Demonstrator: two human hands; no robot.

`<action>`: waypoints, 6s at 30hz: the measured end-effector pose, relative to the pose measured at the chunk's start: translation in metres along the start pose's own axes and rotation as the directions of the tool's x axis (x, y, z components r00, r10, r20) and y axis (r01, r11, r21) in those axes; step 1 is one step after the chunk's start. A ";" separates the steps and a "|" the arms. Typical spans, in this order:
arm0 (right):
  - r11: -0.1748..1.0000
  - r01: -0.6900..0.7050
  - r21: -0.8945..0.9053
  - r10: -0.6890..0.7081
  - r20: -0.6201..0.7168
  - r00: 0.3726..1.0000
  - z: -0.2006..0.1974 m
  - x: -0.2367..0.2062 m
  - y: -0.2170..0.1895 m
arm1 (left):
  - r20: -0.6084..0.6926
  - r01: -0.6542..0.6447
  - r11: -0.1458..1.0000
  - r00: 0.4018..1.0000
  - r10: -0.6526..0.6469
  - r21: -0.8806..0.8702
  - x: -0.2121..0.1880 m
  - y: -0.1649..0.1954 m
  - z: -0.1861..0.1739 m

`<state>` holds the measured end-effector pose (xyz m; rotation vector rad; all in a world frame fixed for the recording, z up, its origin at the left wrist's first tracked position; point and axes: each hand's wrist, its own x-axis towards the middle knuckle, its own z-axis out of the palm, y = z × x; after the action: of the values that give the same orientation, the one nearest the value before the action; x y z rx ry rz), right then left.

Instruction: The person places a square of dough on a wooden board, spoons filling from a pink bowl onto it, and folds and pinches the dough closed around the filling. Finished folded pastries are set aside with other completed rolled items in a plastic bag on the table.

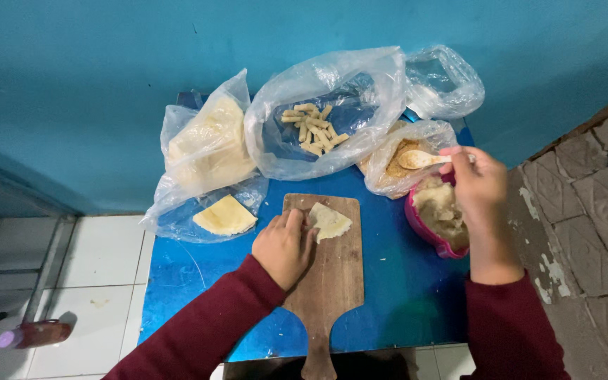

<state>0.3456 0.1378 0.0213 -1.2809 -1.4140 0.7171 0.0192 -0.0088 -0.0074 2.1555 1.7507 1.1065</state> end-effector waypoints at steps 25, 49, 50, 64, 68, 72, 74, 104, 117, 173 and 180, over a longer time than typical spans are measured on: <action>0.970 -0.138 0.199 0.107 0.158 0.982 -0.001 -0.035 -0.051 | -0.039 0.040 0.978 0.998 -0.049 -0.206 0.003 -0.002 -0.004; 0.474 0.875 -0.096 -0.601 0.691 0.402 0.050 -0.087 -0.083 | 0.039 0.103 0.968 0.995 -0.097 -0.230 0.007 0.005 -0.014; 0.480 0.872 -0.099 -0.604 0.684 0.410 0.049 -0.087 -0.083 | 0.040 0.110 0.968 0.994 -0.104 -0.227 0.007 0.006 -0.014; 0.382 0.513 -0.769 -0.547 0.259 0.796 0.009 -0.046 -0.041 | -0.028 0.026 0.971 0.999 -0.034 -0.240 0.002 0.008 -0.004; 0.335 0.553 -0.762 -0.599 0.281 0.750 0.025 -0.039 -0.047 | -0.051 0.025 0.942 0.998 -0.045 -0.336 0.005 0.010 -0.001; 0.315 0.561 -0.766 -0.641 0.264 0.721 0.042 -0.056 -0.069 | -0.049 0.008 0.932 0.998 -0.028 -0.361 0.005 0.013 -0.001; 0.621 0.611 -0.491 -0.453 0.411 0.791 0.052 -0.074 -0.074 | -0.043 -0.012 0.950 0.999 -0.001 -0.311 0.004 0.014 -0.002; 0.953 0.285 -0.102 -0.209 0.459 0.863 0.110 -0.116 -0.045 | -0.056 -0.116 0.963 0.993 0.105 -0.242 0.005 0.010 -0.001; 0.712 0.680 -0.174 -0.478 0.590 0.651 0.091 -0.106 -0.065 | 0.000 -0.139 0.982 0.990 0.140 -0.129 0.005 0.004 0.004; 0.723 0.669 -0.174 -0.432 0.641 0.634 0.112 -0.081 -0.052 | -0.008 -0.174 0.966 0.984 0.176 -0.190 0.025 -0.011 0.005; 0.711 0.680 -0.181 -0.485 0.575 0.659 0.120 -0.079 -0.054 | 0.044 -0.088 0.981 0.994 0.097 -0.175 0.028 -0.013 0.006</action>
<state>0.2054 0.0742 0.0146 -0.8164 -2.3507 0.3038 0.0143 0.0222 -0.0064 2.1588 1.4863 1.1658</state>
